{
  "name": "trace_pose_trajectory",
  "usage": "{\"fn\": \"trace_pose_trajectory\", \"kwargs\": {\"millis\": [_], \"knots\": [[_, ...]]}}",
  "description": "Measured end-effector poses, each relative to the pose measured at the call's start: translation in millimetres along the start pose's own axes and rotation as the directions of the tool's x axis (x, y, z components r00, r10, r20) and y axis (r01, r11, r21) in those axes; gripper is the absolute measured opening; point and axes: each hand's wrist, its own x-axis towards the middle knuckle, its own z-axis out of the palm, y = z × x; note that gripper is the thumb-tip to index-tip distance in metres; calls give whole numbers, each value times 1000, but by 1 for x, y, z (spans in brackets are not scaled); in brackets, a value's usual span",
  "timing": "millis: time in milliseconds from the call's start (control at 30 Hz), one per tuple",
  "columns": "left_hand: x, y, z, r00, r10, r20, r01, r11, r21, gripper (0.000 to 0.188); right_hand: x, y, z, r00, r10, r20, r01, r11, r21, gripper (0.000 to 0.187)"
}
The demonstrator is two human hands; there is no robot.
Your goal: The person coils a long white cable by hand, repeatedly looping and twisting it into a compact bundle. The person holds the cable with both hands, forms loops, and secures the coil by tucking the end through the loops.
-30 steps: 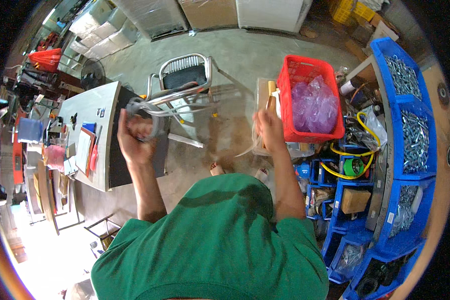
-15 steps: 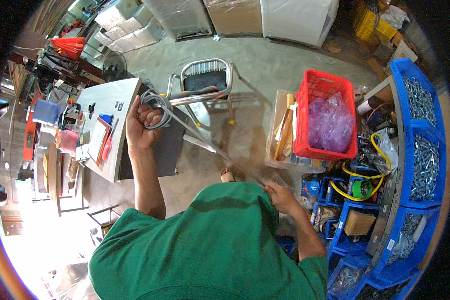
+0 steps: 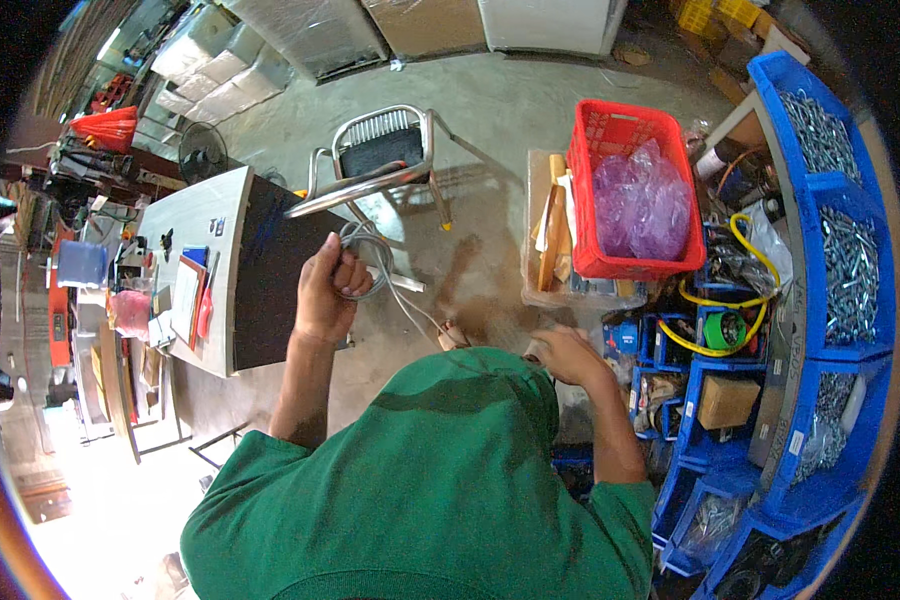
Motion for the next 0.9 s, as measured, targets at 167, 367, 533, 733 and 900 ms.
{"fn": "trace_pose_trajectory", "kwargs": {"millis": [167,367,533,733,900], "knots": [[-9,-38,21,992,125,3,-123,971,204,39,53,-96,-28,942,-114,-314,296,721,626,54],[-23,-49,23,995,94,-23,-86,963,254,40,75,-180,-34,958,0,-288,220,646,731,50],[-40,-35,20,976,-193,101,197,980,-28,36,76,-157,-38,887,-126,-445,330,845,420,41],[-35,-29,-3,794,-489,361,586,772,-244,65,59,-155,-57,931,-275,-239,323,928,188,23],[-26,-8,18,652,-696,300,758,594,-269,66,50,-150,-54,823,-429,-371,462,887,-3,27]]}}
